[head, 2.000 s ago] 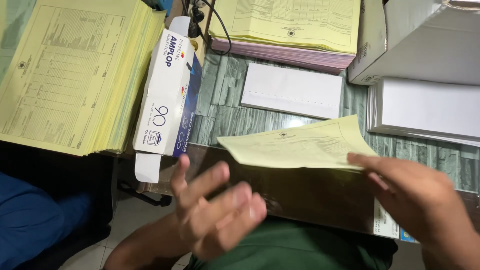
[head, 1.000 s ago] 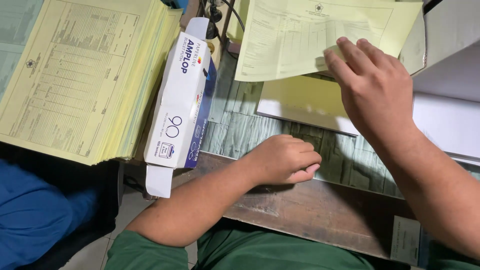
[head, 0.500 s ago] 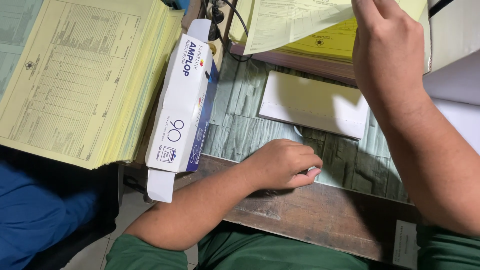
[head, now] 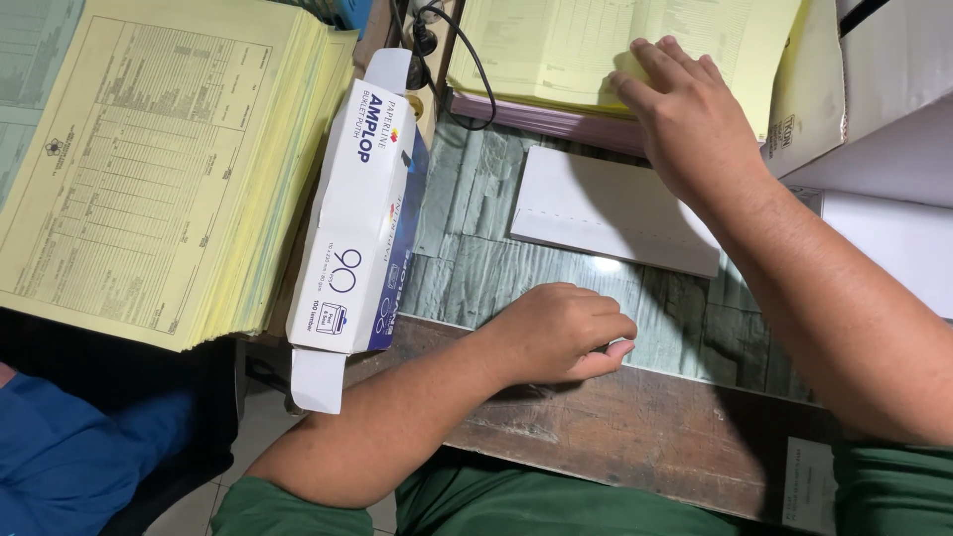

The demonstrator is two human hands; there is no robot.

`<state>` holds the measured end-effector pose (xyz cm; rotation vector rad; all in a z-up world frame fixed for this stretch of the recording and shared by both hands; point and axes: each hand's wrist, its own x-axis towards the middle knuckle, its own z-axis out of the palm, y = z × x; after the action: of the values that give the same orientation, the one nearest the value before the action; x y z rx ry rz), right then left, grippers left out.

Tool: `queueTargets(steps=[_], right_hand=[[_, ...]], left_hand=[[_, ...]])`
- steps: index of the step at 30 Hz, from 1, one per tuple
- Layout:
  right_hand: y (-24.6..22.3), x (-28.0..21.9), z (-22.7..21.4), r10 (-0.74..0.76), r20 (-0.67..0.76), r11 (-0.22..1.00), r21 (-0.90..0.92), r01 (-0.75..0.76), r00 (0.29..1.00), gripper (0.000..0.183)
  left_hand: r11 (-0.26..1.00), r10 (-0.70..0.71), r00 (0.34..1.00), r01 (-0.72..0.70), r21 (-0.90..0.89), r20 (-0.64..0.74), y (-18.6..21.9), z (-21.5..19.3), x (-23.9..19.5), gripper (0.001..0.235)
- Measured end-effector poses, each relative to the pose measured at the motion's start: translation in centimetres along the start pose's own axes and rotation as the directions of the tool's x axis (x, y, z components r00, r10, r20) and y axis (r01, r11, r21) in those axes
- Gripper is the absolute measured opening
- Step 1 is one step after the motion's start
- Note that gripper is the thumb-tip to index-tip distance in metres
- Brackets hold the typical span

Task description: Folding paper documents and inserting them into envelopes

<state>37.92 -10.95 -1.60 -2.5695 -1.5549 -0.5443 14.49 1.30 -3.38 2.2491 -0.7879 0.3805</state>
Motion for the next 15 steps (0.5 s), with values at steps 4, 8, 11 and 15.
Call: queueTargets(steps=[4,8,11,15], right_hand=[[0.32,-0.19,0.07,-0.043,-0.086,0.996,0.079,0.049,0.995,0.042],[-0.08,-0.10,-0.60,-0.021,0.013,0.993,0.116,0.019,1.000,0.043],[0.05,-0.33,-0.04,-0.031,-0.039,0.996,0.077,0.034,0.999,0.047],[-0.11,-0.17,-0.64,0.020,-0.028,0.992,0.124,-0.016,0.999,0.043]], left_hand=[[1.000,-0.002,1.000,0.002,-0.002,0.000,-0.04,0.03,0.00,0.010],[1.000,-0.003,1.000,0.003,-0.001,0.025,-0.09,0.09,-0.01,0.010],[1.000,-0.002,0.999,0.003,-0.013,0.053,-0.04,-0.31,0.19,0.009],[0.999,-0.021,0.998,0.023,-0.027,0.067,-0.06,-0.12,0.08,0.009]])
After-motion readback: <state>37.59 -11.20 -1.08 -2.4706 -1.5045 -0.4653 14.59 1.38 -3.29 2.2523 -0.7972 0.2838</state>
